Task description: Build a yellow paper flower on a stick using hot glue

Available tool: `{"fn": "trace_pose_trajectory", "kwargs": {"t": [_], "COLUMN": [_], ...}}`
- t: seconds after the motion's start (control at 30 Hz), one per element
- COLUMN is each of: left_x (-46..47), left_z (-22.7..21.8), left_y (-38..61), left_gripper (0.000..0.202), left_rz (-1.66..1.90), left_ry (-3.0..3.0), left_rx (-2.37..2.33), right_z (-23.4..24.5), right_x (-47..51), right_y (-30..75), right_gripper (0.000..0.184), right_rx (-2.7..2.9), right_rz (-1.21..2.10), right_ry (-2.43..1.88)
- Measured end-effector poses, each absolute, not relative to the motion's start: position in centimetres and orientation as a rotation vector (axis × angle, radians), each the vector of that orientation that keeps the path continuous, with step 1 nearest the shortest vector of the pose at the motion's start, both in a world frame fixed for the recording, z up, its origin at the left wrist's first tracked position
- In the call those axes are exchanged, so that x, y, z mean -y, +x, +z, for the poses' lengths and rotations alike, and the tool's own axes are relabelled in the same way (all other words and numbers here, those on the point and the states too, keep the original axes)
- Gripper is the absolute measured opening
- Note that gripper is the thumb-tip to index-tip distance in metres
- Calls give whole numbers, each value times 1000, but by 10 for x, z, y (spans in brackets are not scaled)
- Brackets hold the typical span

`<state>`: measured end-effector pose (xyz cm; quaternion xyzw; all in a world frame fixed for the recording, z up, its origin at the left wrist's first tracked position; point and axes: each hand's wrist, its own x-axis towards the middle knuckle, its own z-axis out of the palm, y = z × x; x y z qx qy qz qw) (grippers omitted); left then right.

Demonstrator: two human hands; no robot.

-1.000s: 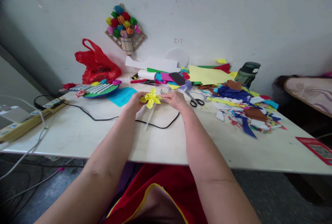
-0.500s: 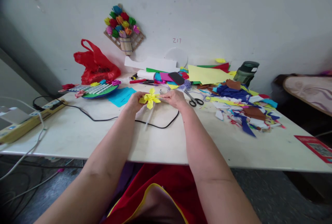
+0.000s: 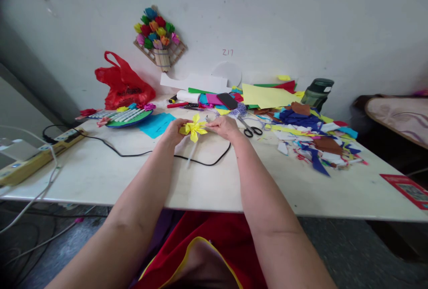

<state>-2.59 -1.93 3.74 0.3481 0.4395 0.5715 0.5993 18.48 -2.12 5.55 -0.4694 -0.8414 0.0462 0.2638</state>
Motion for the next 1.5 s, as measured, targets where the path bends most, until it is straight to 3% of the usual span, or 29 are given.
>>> {"fn": "trace_pose_trajectory", "kwargs": {"t": [0.7, 0.97, 1.2, 1.5], "left_x": [19, 17, 19, 29], "left_z": [40, 36, 31, 35], "left_y": [-27, -28, -26, -17], "left_gripper": [12, 26, 41, 48], "left_rz": [1431, 1371, 1169, 974], "left_ry": [785, 885, 1089, 1247], "left_rx": [-1027, -994, -864, -810], "right_z": [48, 47, 58, 59], "right_x": [12, 8, 26, 29], "right_y": [203, 211, 190, 180], "right_gripper": [26, 26, 39, 25], "right_rx": [2071, 1838, 1682, 1835], "right_rz": [314, 600, 931, 1120], "right_ry": [-1225, -1234, -1139, -1127]}}
